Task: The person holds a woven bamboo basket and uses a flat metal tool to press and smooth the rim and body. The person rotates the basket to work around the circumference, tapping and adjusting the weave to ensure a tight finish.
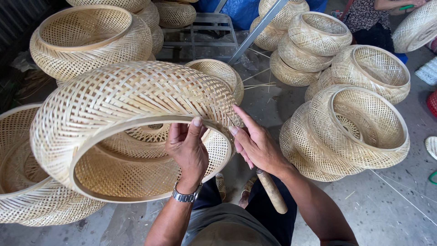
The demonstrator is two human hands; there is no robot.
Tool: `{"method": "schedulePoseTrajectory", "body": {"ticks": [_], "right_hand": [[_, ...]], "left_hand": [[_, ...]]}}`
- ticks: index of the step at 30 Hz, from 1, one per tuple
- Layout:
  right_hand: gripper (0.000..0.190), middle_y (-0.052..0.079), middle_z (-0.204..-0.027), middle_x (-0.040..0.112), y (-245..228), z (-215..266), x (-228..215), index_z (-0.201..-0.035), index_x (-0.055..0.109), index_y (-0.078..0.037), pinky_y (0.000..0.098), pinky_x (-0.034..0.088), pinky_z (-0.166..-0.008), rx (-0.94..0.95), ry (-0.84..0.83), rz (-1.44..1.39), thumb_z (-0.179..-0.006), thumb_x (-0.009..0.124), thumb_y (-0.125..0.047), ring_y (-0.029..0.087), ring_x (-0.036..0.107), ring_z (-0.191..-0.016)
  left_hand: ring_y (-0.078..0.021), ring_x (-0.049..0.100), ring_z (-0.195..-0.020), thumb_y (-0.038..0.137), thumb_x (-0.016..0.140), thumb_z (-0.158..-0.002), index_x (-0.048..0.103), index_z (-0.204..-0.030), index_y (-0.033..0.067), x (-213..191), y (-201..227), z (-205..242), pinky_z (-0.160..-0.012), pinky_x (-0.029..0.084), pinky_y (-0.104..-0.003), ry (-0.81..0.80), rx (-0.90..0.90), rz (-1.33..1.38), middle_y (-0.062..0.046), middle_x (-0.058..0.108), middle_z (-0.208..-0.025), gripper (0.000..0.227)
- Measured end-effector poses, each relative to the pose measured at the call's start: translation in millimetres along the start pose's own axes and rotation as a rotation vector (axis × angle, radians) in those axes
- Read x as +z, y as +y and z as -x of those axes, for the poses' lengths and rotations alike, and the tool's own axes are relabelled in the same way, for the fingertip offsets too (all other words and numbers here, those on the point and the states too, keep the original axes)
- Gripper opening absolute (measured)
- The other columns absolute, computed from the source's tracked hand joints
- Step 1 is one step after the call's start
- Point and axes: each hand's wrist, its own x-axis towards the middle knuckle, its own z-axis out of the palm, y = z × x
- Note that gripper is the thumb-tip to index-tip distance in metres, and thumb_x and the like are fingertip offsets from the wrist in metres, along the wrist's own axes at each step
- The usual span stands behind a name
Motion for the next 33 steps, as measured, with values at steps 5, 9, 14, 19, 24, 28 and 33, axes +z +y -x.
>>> {"method": "schedulePoseTrajectory", "body": {"ticks": [5, 9, 14, 19, 24, 28, 33], "right_hand": [[0.062, 0.000, -0.061, 0.055, 2, -3, 3, -0.161, 0.026, -0.014, 0.0241, 0.044, -0.031, 0.068, 0.013, -0.070, -0.103, 0.048, -0.022, 0.006, 0.050, -0.038], [0.058, 0.002, -0.062, 0.055, 16, -6, 8, -0.160, 0.035, -0.014, 0.0259, 0.047, -0.035, 0.031, 0.072, -0.076, -0.104, 0.047, -0.019, 0.008, 0.051, -0.044], [0.055, 0.013, -0.083, 0.068, 43, -11, 17, -0.158, 0.044, -0.009, 0.0319, 0.058, -0.058, -0.530, 0.352, 0.556, -0.104, 0.057, -0.011, 0.020, 0.070, -0.070], [0.061, 0.016, -0.074, 0.067, 74, -17, 13, -0.152, 0.046, -0.004, 0.0349, 0.056, -0.046, -0.616, 0.420, 0.939, -0.096, 0.070, -0.010, 0.023, 0.068, -0.056], [0.061, 0.018, -0.073, 0.066, 93, -16, -2, -0.150, 0.046, 0.001, 0.0317, 0.055, -0.040, -0.689, 0.396, 1.058, -0.096, 0.071, -0.010, 0.020, 0.064, -0.048], [0.056, 0.012, -0.081, 0.066, 81, -18, -18, -0.156, 0.044, -0.002, 0.0301, 0.057, -0.054, -0.525, 0.482, 0.610, -0.104, 0.063, -0.012, 0.019, 0.066, -0.067], [0.064, 0.006, -0.083, 0.066, 41, -33, -37, -0.154, 0.046, 0.003, 0.0310, 0.056, -0.067, -0.461, 0.344, 0.409, -0.101, 0.063, -0.028, 0.014, 0.064, -0.072]], "left_hand": [[-0.0089, 0.066, -0.083, -0.003, 0.072, -0.097, 0.069, -0.116, -0.0020, -3, -12, 7, -0.078, 0.059, -0.026, 0.015, 0.078, -0.075, -0.004, 0.073, -0.096, 0.020], [-0.0087, 0.066, -0.084, -0.004, 0.073, -0.097, 0.069, -0.115, -0.0029, -6, -19, 11, -0.080, 0.058, -0.025, 0.009, 0.095, -0.146, -0.005, 0.073, -0.096, 0.018], [-0.0080, 0.067, -0.085, -0.002, 0.073, -0.096, 0.069, -0.114, -0.0027, -2, -22, 9, -0.081, 0.059, -0.025, 0.025, 0.086, -0.163, -0.004, 0.073, -0.096, 0.019], [-0.0071, 0.064, -0.084, 0.000, 0.074, -0.095, 0.069, -0.116, -0.0029, 3, -20, 8, -0.078, 0.058, -0.024, 0.020, 0.067, -0.190, -0.003, 0.072, -0.098, 0.022], [-0.0072, 0.066, -0.085, 0.002, 0.073, -0.096, 0.068, -0.117, -0.0023, 2, -18, 4, -0.078, 0.058, -0.024, 0.015, 0.027, -0.120, -0.003, 0.072, -0.099, 0.023], [-0.0081, 0.065, -0.085, 0.002, 0.073, -0.098, 0.068, -0.117, -0.0030, -1, -15, -2, -0.078, 0.058, -0.024, -0.006, 0.039, -0.094, -0.004, 0.072, -0.098, 0.020], [-0.0071, 0.066, -0.086, 0.002, 0.073, -0.095, 0.068, -0.115, -0.0020, 0, -17, 6, -0.079, 0.059, -0.024, -0.029, 0.010, -0.145, -0.003, 0.073, -0.099, 0.021]]}}
